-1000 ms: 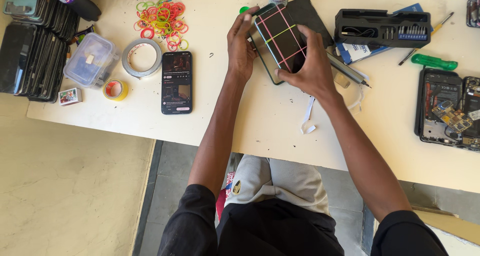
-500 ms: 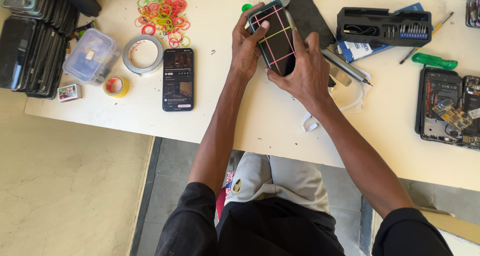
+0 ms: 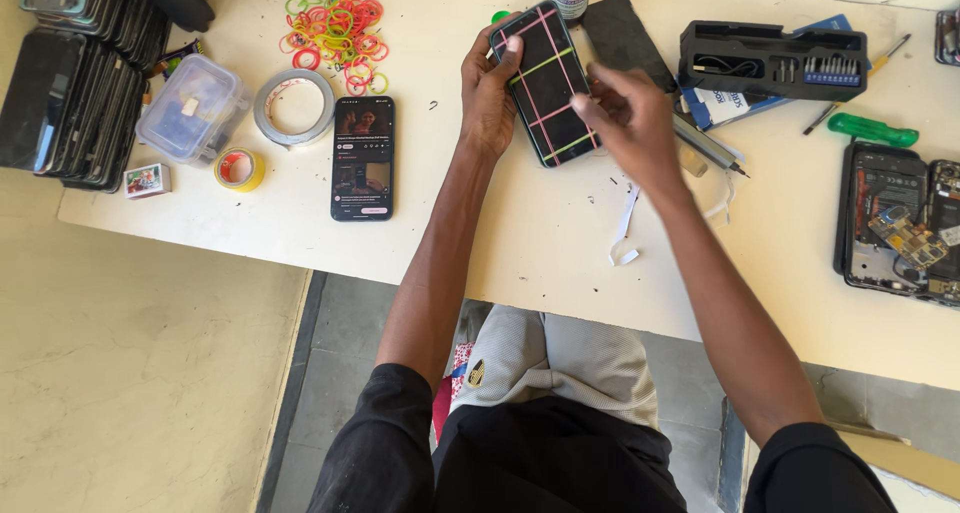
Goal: The person assembles a mobile phone by placing a battery into the chassis, pressing the rear cover onto the back, and then securing the display and body together with several rubber bands.
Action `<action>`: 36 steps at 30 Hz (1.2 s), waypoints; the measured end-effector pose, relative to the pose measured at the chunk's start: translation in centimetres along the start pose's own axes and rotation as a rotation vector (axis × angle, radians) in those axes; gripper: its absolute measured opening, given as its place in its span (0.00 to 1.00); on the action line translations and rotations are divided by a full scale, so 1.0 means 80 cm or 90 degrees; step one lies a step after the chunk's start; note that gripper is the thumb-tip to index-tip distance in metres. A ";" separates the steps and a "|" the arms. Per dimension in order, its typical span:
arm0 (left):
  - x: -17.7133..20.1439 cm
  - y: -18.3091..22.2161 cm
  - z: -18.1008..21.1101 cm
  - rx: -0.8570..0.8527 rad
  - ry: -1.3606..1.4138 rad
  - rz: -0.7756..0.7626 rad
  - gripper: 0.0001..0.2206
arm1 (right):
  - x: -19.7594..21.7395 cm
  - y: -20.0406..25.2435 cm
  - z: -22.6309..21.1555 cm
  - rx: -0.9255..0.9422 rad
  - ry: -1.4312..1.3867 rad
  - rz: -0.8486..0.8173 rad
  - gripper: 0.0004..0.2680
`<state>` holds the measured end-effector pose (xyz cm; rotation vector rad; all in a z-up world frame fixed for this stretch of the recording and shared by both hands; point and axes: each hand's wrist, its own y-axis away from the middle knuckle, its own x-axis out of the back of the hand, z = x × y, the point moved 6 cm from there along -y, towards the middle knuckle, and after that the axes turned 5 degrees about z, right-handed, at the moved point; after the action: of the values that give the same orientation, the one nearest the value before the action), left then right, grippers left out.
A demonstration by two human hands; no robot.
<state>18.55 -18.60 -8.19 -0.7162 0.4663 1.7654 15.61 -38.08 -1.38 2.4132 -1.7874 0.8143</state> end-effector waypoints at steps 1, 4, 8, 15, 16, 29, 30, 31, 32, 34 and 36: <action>0.005 -0.002 0.002 -0.012 0.004 0.006 0.16 | 0.003 -0.002 0.008 -0.060 -0.050 -0.058 0.20; 0.012 -0.003 0.001 -0.024 0.006 0.020 0.15 | 0.004 0.002 0.021 -0.176 -0.153 -0.125 0.13; 0.012 -0.002 -0.004 -0.025 -0.023 0.044 0.16 | 0.001 0.000 0.028 -0.190 -0.112 -0.112 0.07; 0.010 -0.002 0.003 -0.055 0.116 0.046 0.13 | -0.005 -0.005 0.023 -0.106 -0.052 -0.060 0.12; 0.011 -0.001 0.002 -0.044 0.137 0.053 0.12 | -0.008 -0.002 0.017 -0.068 -0.038 -0.076 0.16; -0.014 0.005 0.010 -0.050 0.207 -0.047 0.09 | -0.010 0.005 -0.013 -0.114 0.006 -0.012 0.27; -0.016 0.008 0.012 -0.039 0.197 -0.048 0.09 | -0.011 0.006 -0.010 -0.101 -0.013 -0.026 0.27; -0.022 0.013 0.013 -0.036 0.201 -0.069 0.10 | -0.010 0.005 -0.008 -0.089 -0.032 -0.040 0.28; -0.030 0.016 0.015 -0.035 0.204 -0.093 0.11 | -0.010 0.003 -0.007 -0.074 -0.053 -0.051 0.28; -0.042 0.019 0.020 -0.020 0.221 -0.130 0.15 | -0.009 0.002 -0.002 -0.092 -0.062 -0.060 0.29; -0.046 0.022 0.021 0.009 0.250 -0.153 0.21 | -0.006 0.001 0.001 -0.108 -0.070 -0.068 0.28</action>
<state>17.17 -20.69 -4.55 -1.0701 0.6265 1.3978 15.46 -37.69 -1.70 2.4595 -1.6687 0.5073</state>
